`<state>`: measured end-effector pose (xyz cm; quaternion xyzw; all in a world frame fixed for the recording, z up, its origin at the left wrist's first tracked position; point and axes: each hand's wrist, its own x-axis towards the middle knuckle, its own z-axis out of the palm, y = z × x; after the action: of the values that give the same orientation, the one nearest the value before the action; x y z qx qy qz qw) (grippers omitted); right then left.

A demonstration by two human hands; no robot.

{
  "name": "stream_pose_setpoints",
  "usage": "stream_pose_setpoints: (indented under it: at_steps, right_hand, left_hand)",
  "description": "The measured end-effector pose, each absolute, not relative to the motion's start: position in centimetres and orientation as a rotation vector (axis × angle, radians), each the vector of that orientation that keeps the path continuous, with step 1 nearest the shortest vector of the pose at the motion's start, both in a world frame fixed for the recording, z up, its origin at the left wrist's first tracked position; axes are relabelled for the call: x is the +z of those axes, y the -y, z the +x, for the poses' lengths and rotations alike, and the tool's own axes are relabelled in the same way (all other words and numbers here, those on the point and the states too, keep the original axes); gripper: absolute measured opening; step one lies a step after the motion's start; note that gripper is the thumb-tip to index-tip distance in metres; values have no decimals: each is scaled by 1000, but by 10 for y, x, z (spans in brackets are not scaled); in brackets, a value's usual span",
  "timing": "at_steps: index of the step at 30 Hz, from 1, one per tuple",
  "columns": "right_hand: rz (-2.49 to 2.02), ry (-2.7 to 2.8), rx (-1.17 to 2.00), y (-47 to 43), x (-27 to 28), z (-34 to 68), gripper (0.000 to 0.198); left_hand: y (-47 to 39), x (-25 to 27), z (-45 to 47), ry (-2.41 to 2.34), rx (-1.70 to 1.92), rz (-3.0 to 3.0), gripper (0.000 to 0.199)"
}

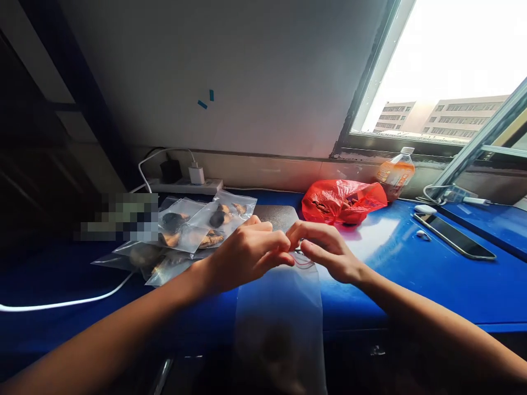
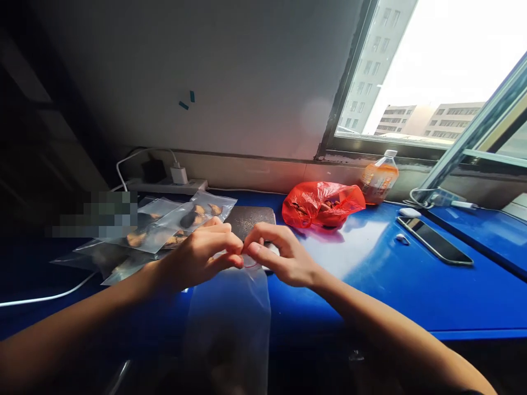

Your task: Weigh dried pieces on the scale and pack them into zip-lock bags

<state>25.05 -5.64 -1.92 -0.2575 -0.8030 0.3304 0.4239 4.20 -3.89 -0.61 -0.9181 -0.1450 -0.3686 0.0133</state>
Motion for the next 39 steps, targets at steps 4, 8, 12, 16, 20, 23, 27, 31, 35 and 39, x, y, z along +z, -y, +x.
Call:
stream_pose_setpoints:
  at_steps: [4, 8, 12, 16, 20, 23, 27, 31, 35, 39]
  right_hand:
    - [-610, 1955, 1050, 57, -23, 248, 40]
    - [-580, 2055, 1001, 60, -23, 252, 23]
    - [-543, 1943, 1170, 58, -27, 256, 24]
    - [-504, 1714, 1333, 48, -36, 260, 26]
    - [-437, 1586, 1444, 43, -40, 258, 26]
    - [-381, 1480, 1508, 44, -36, 255, 27]
    - [-384, 1413, 1487, 47, -28, 255, 31]
    - [-545, 1334, 1379, 48, -21, 261, 20]
    - [-688, 1185, 1316, 41, -19, 275, 20]
    - [-653, 1175, 1398, 37, -26, 279, 30]
  left_hand:
    - [36, -5, 39, 586, -1212, -2875, 38]
    - [36, -4, 38, 635, -1126, -2939, 40]
    - [34, 3, 35, 760, -937, -3092, 39]
    - [32, 13, 33, 943, -834, -3222, 35]
    - [29, 17, 32, 1076, -763, -3311, 34]
    - [25, 19, 29, 1061, -799, -3245, 33]
    - [23, 22, 23, 1119, -722, -3253, 26]
    - [28, 28, 18, 1112, -793, -3280, 18]
    - [23, 48, 17, 955, -1363, -3078, 16]
    - [-1, 82, 30, 817, -1925, -2724, 23]
